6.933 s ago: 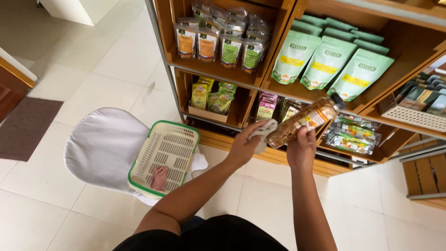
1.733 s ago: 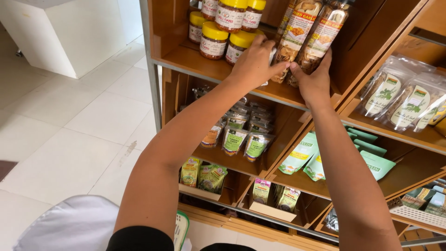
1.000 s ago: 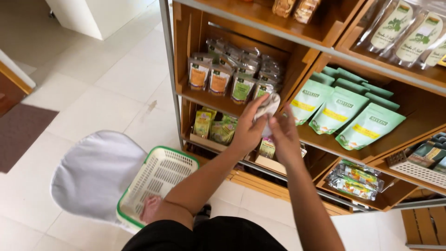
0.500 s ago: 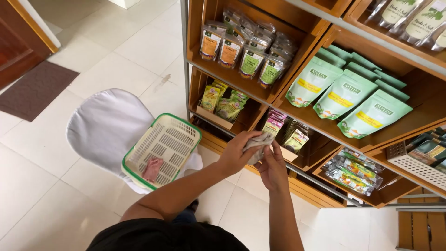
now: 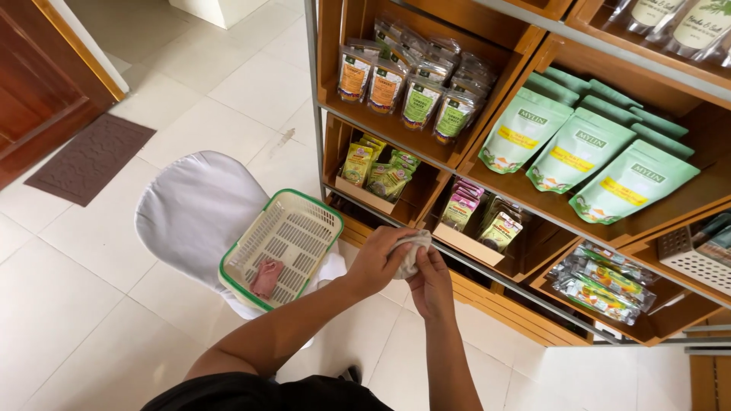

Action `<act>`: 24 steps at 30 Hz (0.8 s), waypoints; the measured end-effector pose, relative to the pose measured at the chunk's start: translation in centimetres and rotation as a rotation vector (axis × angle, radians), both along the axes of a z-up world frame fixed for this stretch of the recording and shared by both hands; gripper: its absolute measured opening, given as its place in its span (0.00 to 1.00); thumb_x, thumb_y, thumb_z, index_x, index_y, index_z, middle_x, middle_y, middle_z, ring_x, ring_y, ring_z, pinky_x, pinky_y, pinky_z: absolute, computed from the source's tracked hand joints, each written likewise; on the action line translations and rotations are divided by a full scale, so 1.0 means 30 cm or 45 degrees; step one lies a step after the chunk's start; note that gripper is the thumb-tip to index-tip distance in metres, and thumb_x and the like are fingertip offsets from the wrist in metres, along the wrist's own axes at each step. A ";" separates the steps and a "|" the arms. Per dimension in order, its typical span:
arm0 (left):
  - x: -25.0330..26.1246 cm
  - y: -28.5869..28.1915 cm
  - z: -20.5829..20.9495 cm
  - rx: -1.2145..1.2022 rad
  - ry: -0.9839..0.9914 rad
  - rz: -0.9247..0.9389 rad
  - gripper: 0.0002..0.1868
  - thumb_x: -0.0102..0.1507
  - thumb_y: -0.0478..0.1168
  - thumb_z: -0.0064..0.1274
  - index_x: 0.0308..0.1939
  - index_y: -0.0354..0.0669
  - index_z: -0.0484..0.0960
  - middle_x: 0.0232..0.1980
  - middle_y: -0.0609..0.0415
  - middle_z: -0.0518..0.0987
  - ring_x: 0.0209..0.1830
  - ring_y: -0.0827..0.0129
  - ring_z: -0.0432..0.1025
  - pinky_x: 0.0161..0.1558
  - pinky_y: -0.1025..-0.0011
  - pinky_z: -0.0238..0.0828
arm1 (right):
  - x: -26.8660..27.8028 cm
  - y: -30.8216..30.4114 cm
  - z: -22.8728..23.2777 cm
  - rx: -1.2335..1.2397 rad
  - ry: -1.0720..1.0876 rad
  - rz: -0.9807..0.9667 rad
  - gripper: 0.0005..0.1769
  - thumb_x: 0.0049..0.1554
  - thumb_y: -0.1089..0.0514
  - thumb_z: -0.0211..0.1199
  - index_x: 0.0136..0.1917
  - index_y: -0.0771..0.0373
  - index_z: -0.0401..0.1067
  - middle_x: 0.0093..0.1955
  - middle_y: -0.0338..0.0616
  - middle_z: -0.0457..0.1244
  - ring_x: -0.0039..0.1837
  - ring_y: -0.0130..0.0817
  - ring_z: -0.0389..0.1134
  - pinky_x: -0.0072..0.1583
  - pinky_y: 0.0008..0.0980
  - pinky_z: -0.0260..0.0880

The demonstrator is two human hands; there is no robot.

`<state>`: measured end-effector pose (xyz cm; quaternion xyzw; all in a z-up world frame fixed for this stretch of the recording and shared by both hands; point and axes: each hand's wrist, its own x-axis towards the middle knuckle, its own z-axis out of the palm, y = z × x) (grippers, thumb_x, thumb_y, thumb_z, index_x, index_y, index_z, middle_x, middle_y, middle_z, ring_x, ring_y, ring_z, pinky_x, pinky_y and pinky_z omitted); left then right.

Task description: Wiping product containers with a cloth and organizing them onto retail shelves.

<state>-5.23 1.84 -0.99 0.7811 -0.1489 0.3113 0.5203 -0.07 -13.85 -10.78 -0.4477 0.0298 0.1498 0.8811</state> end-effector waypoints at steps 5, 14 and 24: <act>-0.047 0.137 -0.027 0.071 0.025 0.010 0.16 0.71 0.40 0.48 0.62 0.43 0.78 0.53 0.48 0.80 0.55 0.54 0.75 0.56 0.60 0.70 | -0.050 0.154 0.038 0.003 0.012 0.039 0.12 0.63 0.56 0.62 0.57 0.63 0.72 0.50 0.48 0.70 0.50 0.40 0.75 0.51 0.42 0.80; -0.124 0.356 0.121 0.084 -0.183 0.020 0.19 0.71 0.38 0.43 0.66 0.45 0.75 0.76 0.44 0.60 0.78 0.50 0.54 0.75 0.51 0.42 | -0.145 0.434 0.201 -0.118 -0.110 -0.033 0.13 0.61 0.59 0.64 0.58 0.66 0.72 0.47 0.46 0.67 0.47 0.36 0.73 0.48 0.36 0.79; -0.071 0.509 0.189 0.359 -0.439 0.004 0.18 0.72 0.56 0.44 0.58 0.57 0.80 0.56 0.63 0.81 0.64 0.66 0.73 0.67 0.59 0.60 | -0.233 0.667 0.303 -0.028 -0.328 -0.146 0.16 0.65 0.57 0.56 0.62 0.67 0.70 0.54 0.52 0.66 0.55 0.43 0.71 0.55 0.45 0.76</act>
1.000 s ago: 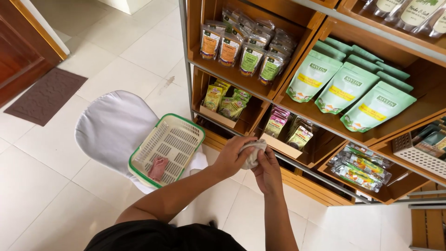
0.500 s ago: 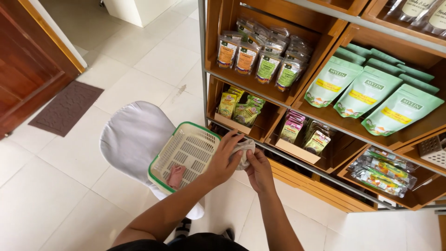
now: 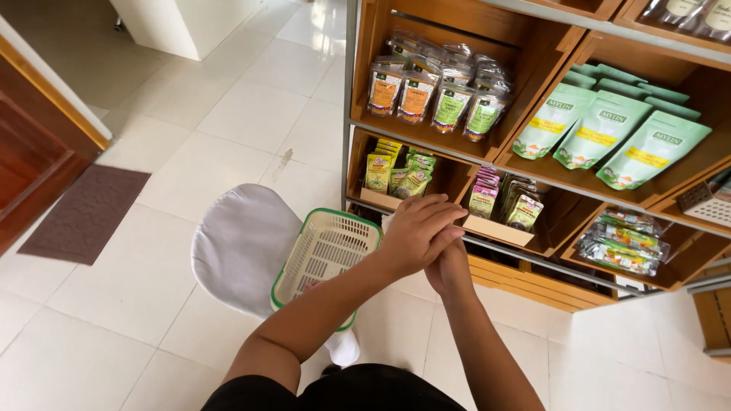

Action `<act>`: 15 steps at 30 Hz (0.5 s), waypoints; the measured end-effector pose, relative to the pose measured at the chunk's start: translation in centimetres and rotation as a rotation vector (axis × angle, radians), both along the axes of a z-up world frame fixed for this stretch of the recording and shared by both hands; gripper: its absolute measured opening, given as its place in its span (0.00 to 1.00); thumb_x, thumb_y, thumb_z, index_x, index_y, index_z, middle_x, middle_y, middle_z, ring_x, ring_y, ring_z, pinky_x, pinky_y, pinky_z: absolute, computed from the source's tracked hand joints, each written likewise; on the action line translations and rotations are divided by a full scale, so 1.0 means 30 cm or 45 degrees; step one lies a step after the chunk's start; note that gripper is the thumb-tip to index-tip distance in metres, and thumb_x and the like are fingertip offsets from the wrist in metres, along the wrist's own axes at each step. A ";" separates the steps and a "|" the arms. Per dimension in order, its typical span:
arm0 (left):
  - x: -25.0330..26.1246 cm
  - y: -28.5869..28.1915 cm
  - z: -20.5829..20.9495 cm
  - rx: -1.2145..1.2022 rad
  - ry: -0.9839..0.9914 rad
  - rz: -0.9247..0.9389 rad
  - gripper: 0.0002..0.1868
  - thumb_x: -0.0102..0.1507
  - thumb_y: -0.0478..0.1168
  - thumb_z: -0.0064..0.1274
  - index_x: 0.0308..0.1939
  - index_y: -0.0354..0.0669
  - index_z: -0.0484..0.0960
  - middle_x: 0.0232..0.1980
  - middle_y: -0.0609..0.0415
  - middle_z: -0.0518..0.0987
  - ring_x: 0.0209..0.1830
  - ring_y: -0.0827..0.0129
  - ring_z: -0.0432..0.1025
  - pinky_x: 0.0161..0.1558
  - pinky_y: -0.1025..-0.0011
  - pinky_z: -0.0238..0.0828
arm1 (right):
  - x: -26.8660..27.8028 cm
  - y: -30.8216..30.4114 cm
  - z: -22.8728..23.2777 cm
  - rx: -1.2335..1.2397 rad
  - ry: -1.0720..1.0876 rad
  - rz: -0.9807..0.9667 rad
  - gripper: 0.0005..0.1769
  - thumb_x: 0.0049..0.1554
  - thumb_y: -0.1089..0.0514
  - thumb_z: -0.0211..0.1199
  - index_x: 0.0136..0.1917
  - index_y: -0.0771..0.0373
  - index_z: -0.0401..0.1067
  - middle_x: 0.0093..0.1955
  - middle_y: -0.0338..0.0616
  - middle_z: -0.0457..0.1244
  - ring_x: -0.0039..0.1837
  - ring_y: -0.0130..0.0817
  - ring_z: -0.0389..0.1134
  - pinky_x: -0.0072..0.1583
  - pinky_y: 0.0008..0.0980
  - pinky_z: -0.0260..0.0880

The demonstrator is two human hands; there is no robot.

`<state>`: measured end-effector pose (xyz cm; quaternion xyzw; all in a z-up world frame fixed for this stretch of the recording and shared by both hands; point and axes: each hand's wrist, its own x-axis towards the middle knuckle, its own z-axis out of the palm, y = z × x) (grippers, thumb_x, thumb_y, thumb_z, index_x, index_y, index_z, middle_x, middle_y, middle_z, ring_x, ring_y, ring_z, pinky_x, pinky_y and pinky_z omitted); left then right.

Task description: Wiping product containers with a cloth and organizing them onto retail shelves.

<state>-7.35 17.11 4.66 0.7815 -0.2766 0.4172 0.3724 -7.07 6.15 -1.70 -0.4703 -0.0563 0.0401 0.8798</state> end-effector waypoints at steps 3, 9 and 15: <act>0.041 0.042 0.007 -0.046 -0.095 -0.086 0.16 0.71 0.55 0.47 0.53 0.55 0.82 0.49 0.63 0.83 0.55 0.68 0.76 0.56 0.68 0.69 | 0.022 -0.009 -0.027 0.064 -0.050 0.001 0.16 0.65 0.56 0.54 0.62 0.66 0.71 0.55 0.51 0.66 0.55 0.42 0.70 0.56 0.46 0.74; 0.129 0.114 0.081 -0.177 -0.088 -0.271 0.12 0.70 0.48 0.52 0.43 0.47 0.84 0.35 0.57 0.84 0.36 0.64 0.80 0.41 0.71 0.77 | 0.031 0.003 0.070 0.175 -0.018 0.028 0.22 0.59 0.60 0.51 0.64 0.67 0.70 0.57 0.55 0.67 0.56 0.47 0.70 0.55 0.42 0.72; 0.355 0.141 0.202 -0.324 0.285 -0.310 0.11 0.70 0.49 0.50 0.43 0.51 0.84 0.31 0.51 0.84 0.39 0.52 0.81 0.40 0.63 0.78 | 0.183 -0.015 0.405 -0.238 -0.249 0.149 0.20 0.60 0.56 0.60 0.65 0.61 0.66 0.59 0.42 0.67 0.61 0.36 0.72 0.62 0.49 0.75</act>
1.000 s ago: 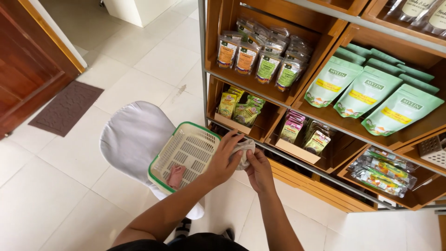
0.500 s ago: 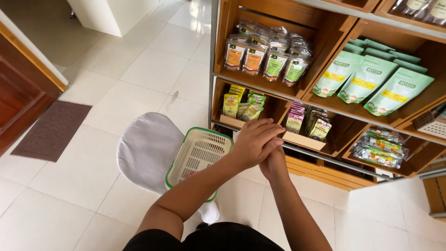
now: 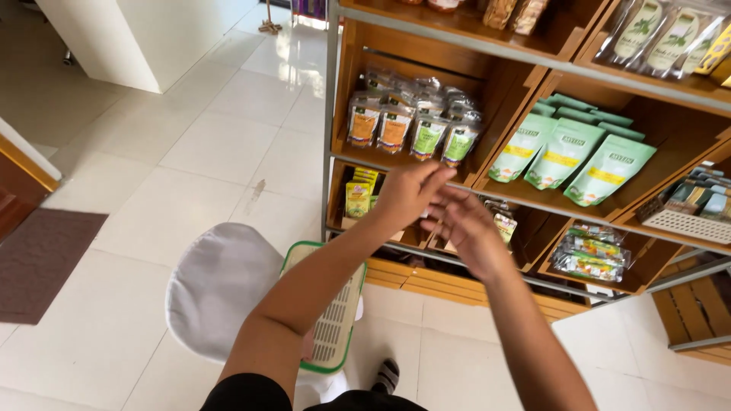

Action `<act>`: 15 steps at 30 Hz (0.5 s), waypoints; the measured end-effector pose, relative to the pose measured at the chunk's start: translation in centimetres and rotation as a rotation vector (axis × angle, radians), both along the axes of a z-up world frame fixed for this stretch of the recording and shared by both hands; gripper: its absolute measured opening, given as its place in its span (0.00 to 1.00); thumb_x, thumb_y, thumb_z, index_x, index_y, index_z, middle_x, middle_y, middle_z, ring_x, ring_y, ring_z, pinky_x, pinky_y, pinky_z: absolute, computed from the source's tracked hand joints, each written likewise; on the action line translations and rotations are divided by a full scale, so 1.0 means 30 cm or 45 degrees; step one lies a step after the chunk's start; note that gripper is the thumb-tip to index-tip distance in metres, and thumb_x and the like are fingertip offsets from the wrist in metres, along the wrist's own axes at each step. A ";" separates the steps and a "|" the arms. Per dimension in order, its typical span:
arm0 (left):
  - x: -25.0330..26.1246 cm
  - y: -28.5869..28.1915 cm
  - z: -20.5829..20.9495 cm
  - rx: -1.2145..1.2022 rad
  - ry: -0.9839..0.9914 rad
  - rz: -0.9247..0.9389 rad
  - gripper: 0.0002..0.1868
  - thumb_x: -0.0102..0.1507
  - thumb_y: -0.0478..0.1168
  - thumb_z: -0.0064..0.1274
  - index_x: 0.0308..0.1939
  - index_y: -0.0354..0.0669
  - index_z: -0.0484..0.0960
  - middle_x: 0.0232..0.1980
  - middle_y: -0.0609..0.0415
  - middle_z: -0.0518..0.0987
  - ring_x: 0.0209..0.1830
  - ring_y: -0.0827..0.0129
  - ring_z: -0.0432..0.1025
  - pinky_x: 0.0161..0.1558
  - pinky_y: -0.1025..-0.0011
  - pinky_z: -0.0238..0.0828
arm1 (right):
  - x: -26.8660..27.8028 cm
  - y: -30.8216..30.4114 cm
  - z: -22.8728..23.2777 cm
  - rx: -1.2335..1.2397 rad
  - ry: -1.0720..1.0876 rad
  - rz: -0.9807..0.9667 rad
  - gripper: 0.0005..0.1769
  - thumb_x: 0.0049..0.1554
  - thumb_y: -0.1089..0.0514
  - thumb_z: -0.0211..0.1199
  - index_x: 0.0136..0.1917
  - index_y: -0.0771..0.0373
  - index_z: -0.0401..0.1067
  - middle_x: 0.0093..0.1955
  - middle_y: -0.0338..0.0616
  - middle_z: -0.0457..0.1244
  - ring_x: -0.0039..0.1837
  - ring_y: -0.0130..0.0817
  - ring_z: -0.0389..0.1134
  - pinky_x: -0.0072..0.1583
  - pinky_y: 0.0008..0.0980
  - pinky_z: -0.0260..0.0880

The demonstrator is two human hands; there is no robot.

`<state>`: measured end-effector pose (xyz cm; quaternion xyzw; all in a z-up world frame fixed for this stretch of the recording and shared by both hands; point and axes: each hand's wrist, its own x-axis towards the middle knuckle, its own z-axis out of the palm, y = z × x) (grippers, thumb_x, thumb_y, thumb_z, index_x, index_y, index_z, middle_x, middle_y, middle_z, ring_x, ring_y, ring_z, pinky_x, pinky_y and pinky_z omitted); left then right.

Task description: Wiping product containers with a cloth and organizing them onto retail shelves.

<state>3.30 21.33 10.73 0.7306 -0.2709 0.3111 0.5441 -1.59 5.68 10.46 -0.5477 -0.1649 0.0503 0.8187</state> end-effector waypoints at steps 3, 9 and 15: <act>0.128 -0.023 0.105 -0.048 -0.102 0.072 0.07 0.67 0.46 0.55 0.42 0.50 0.84 0.31 0.52 0.85 0.38 0.53 0.82 0.39 0.63 0.78 | 0.201 -0.143 0.114 0.002 -0.086 0.019 0.12 0.65 0.56 0.55 0.60 0.59 0.71 0.54 0.46 0.69 0.58 0.42 0.74 0.62 0.49 0.76; 0.565 -0.123 0.274 -0.066 -0.154 0.207 0.08 0.62 0.46 0.59 0.44 0.55 0.84 0.36 0.54 0.86 0.43 0.57 0.81 0.47 0.60 0.78 | 0.658 -0.319 0.392 -0.183 -0.259 -0.409 0.13 0.66 0.59 0.57 0.64 0.58 0.67 0.55 0.41 0.69 0.55 0.34 0.75 0.62 0.43 0.78; 0.917 -0.204 0.465 0.072 0.176 0.340 0.20 0.64 0.54 0.57 0.55 0.51 0.79 0.45 0.49 0.85 0.51 0.54 0.80 0.48 0.57 0.81 | 1.085 -0.410 0.450 -0.523 -0.599 -0.765 0.27 0.69 0.64 0.57 0.76 0.69 0.51 0.69 0.65 0.55 0.73 0.63 0.59 0.71 0.59 0.62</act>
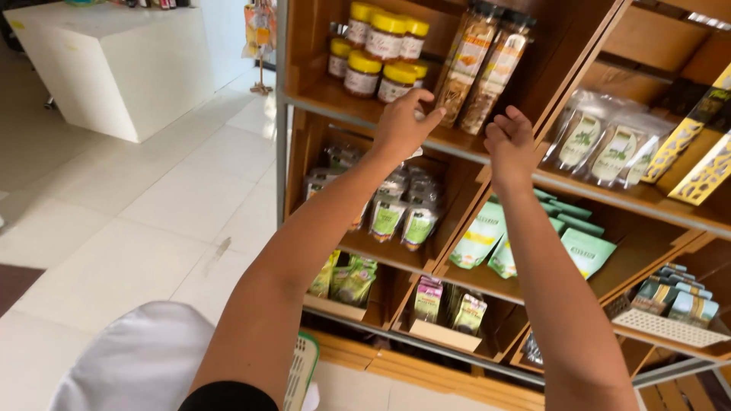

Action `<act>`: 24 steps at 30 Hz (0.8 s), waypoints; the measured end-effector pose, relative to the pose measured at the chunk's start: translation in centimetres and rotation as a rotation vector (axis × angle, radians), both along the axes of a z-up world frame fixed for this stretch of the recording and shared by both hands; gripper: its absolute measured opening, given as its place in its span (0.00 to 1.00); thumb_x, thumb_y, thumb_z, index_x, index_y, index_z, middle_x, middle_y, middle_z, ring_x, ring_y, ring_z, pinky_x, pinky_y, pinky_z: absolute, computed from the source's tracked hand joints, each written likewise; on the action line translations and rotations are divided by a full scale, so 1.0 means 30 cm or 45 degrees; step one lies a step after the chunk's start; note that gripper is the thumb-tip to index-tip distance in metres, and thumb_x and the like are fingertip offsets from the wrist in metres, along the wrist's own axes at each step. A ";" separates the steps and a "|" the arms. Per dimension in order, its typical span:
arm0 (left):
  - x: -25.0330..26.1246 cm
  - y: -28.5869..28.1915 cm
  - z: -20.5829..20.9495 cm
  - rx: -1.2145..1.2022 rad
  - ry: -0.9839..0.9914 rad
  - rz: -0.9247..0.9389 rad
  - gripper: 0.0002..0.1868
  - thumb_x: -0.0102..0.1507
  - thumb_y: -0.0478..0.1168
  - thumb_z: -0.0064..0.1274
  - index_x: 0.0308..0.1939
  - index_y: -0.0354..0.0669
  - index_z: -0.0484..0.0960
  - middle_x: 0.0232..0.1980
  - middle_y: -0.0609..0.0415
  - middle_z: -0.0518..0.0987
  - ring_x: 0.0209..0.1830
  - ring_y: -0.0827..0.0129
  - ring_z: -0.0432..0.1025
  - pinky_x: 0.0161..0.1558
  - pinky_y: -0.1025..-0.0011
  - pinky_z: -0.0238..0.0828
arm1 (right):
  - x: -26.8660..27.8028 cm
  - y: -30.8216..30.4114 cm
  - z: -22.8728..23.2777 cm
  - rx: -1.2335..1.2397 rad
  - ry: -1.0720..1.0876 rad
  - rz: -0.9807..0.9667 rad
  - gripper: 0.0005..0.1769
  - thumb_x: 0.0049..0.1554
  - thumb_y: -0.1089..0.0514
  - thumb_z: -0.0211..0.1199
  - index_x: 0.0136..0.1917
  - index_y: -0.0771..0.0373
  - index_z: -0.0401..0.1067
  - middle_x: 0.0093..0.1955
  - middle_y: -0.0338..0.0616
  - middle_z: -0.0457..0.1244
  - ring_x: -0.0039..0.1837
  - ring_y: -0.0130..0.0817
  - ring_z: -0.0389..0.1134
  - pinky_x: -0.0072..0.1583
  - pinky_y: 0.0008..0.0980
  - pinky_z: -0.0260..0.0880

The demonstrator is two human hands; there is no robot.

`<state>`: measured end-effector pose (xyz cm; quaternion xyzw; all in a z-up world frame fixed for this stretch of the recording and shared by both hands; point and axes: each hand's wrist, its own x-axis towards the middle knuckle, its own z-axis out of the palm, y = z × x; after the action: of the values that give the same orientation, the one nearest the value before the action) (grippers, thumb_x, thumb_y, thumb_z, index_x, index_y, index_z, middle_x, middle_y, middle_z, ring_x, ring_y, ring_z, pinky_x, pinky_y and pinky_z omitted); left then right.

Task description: Wiping product containers with a cloth and organizing them onto retail shelves.

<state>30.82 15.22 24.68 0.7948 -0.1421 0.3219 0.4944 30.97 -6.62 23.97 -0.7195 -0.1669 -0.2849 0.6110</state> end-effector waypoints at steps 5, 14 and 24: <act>0.142 -0.044 0.099 0.154 0.074 -0.094 0.40 0.63 0.58 0.58 0.71 0.38 0.64 0.60 0.32 0.73 0.61 0.40 0.73 0.54 0.47 0.78 | 0.135 0.042 0.027 -0.215 0.132 -0.233 0.40 0.67 0.59 0.63 0.82 0.61 0.42 0.77 0.63 0.47 0.78 0.63 0.52 0.74 0.60 0.59; 0.396 -0.110 0.065 0.303 0.335 -0.096 0.61 0.53 0.71 0.62 0.77 0.38 0.54 0.68 0.33 0.70 0.72 0.46 0.67 0.71 0.53 0.65 | 0.280 0.076 0.036 -0.145 0.298 -0.269 0.52 0.62 0.51 0.73 0.84 0.59 0.38 0.82 0.63 0.46 0.82 0.55 0.48 0.78 0.53 0.53; 0.393 -0.122 0.053 0.340 0.394 -0.041 0.45 0.56 0.66 0.58 0.70 0.48 0.65 0.62 0.40 0.77 0.64 0.48 0.74 0.63 0.53 0.74 | 0.292 0.079 0.030 -0.164 0.310 -0.308 0.47 0.61 0.57 0.70 0.82 0.60 0.44 0.78 0.59 0.53 0.80 0.52 0.54 0.76 0.50 0.60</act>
<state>42.62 11.56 26.28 0.8910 -0.1183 0.1662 0.4057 39.72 -4.25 24.87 -0.8011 -0.0220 -0.2559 0.5406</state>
